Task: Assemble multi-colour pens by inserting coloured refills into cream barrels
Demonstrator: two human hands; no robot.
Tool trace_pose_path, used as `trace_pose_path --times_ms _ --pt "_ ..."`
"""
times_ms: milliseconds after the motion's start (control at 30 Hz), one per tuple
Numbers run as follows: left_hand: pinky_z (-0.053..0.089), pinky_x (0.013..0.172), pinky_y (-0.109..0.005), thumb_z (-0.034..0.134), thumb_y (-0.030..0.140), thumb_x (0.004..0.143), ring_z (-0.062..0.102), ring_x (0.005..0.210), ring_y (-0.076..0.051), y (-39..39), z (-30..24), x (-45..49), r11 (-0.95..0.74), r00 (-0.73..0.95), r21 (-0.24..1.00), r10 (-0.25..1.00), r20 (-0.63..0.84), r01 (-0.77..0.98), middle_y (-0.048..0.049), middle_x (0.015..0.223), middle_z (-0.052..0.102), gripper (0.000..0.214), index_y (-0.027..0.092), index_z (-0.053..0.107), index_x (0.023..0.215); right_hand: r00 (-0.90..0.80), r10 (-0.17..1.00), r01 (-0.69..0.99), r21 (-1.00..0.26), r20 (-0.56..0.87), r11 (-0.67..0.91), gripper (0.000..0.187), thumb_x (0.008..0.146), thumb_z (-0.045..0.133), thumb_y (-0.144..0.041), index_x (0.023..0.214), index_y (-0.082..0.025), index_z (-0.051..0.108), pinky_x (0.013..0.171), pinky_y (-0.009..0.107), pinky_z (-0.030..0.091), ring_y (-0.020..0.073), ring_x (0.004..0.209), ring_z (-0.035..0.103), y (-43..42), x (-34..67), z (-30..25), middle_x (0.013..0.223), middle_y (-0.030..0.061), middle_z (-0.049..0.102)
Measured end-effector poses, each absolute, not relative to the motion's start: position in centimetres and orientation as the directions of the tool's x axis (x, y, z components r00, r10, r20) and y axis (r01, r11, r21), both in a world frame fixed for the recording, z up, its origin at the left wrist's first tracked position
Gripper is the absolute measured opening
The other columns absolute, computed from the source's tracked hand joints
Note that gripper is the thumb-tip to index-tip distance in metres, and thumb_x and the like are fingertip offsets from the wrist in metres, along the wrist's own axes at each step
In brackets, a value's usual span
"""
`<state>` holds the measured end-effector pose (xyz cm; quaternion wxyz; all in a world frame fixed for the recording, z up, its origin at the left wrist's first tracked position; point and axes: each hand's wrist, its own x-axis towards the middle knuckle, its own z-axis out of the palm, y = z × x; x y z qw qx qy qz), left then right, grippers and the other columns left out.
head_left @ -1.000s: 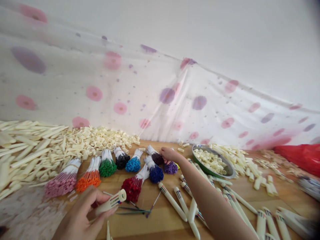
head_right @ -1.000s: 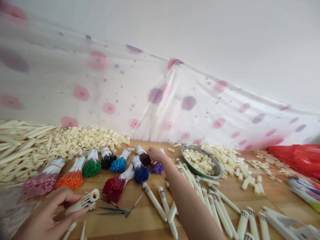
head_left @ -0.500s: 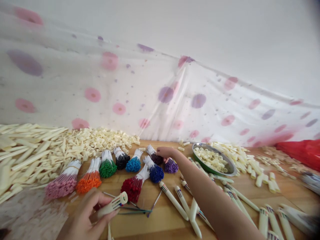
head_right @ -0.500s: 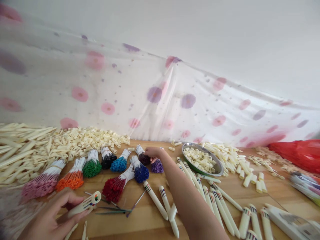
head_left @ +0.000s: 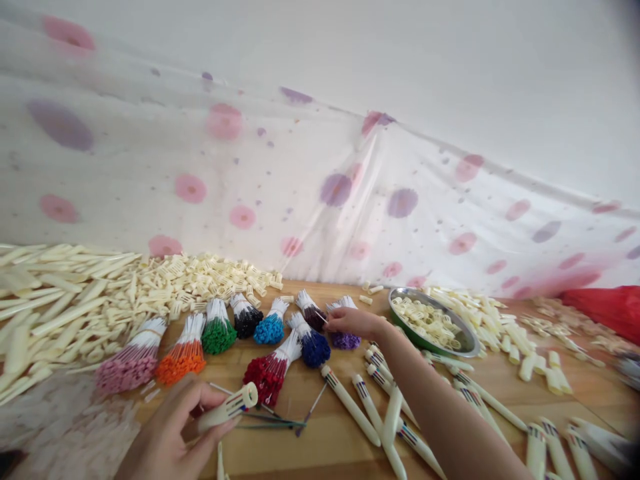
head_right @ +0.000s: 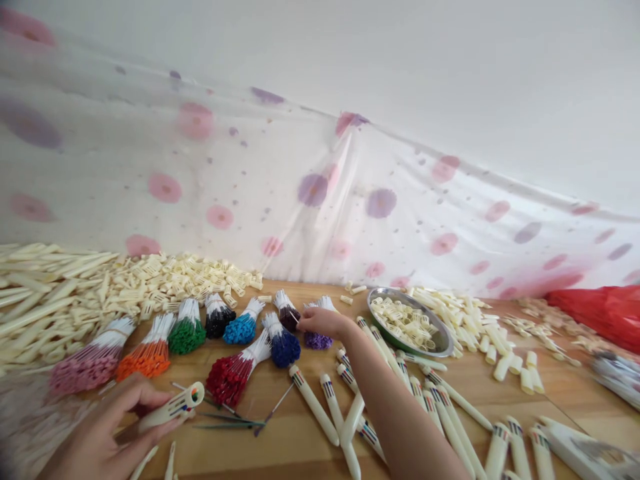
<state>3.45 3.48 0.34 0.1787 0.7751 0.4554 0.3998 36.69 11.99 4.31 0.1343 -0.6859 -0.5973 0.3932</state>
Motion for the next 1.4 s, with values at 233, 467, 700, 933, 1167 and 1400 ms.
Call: trace_pose_path --times_ms 233,467,700,933,1167,1400 --pt "0.053 0.058 -0.022 0.055 0.034 0.080 0.067 0.065 -0.017 3.2 2.0 3.4 -0.587 0.251 0.518 0.776 0.579 0.622 0.0018 0.068 0.065 0.014 0.026 0.061 0.070 -0.035 0.996 0.666 -0.745 -0.086 -0.041 0.020 0.089 0.044 -0.033 0.073 -0.022 0.050 0.047 0.023 0.041 0.0121 0.048 0.051 4.1 33.2 6.1 0.057 -0.0040 0.055" --pt "0.053 0.061 -0.023 0.048 0.024 0.084 0.067 0.070 -0.016 3.4 2.6 2.9 -0.659 0.336 0.365 0.690 0.641 0.658 0.0003 0.076 0.065 0.015 0.026 0.063 0.083 -0.258 0.929 0.758 -0.540 0.266 0.365 0.021 0.086 0.052 -0.033 0.068 -0.023 0.056 0.050 0.023 0.037 0.0143 0.054 0.054 -1.1 28.9 6.1 0.061 -0.0002 0.060" --pt "0.053 0.065 -0.023 0.045 0.019 0.085 0.067 0.072 -0.016 2.7 2.5 3.3 -0.681 0.398 0.336 0.683 0.613 0.651 0.0002 0.081 0.064 0.019 0.026 0.062 0.088 -0.366 0.863 0.771 -0.406 0.347 0.491 0.024 0.092 0.044 -0.028 0.071 -0.022 0.053 0.051 0.023 0.037 0.0139 0.055 0.054 -0.6 27.8 5.6 0.063 0.0010 0.059" --pt "0.053 0.068 -0.023 0.046 0.016 0.085 0.067 0.079 -0.016 2.4 1.8 3.2 -0.692 0.484 0.331 0.701 0.524 0.642 -0.0004 0.088 0.064 0.020 0.027 0.059 0.095 -0.427 0.840 0.725 -0.429 0.334 0.539 0.020 0.092 0.044 -0.026 0.075 -0.020 0.053 0.054 0.022 0.039 0.0136 0.059 0.056 -1.1 26.8 5.6 0.067 0.0018 0.061" --pt "0.052 0.070 -0.022 0.047 0.014 0.083 0.066 0.080 -0.016 2.4 2.0 3.3 -0.681 0.481 0.353 0.716 0.506 0.642 -0.0001 0.088 0.063 0.021 0.027 0.059 0.094 -0.433 0.851 0.748 -0.409 0.297 0.523 0.022 0.092 0.042 -0.022 0.073 -0.020 0.053 0.053 0.022 0.038 0.0137 0.058 0.054 -1.2 26.9 5.5 0.067 0.0021 0.060" --pt "0.052 0.068 -0.022 0.045 0.014 0.084 0.066 0.077 -0.015 2.1 2.0 3.4 -0.707 0.501 0.306 0.682 0.533 0.637 0.0002 0.087 0.063 0.021 0.027 0.058 0.095 -0.439 0.835 0.755 -0.368 0.333 0.543 0.023 0.094 0.039 -0.022 0.075 -0.020 0.052 0.053 0.021 0.037 0.0132 0.058 0.054 -1.2 26.5 5.5 0.067 0.0016 0.060"
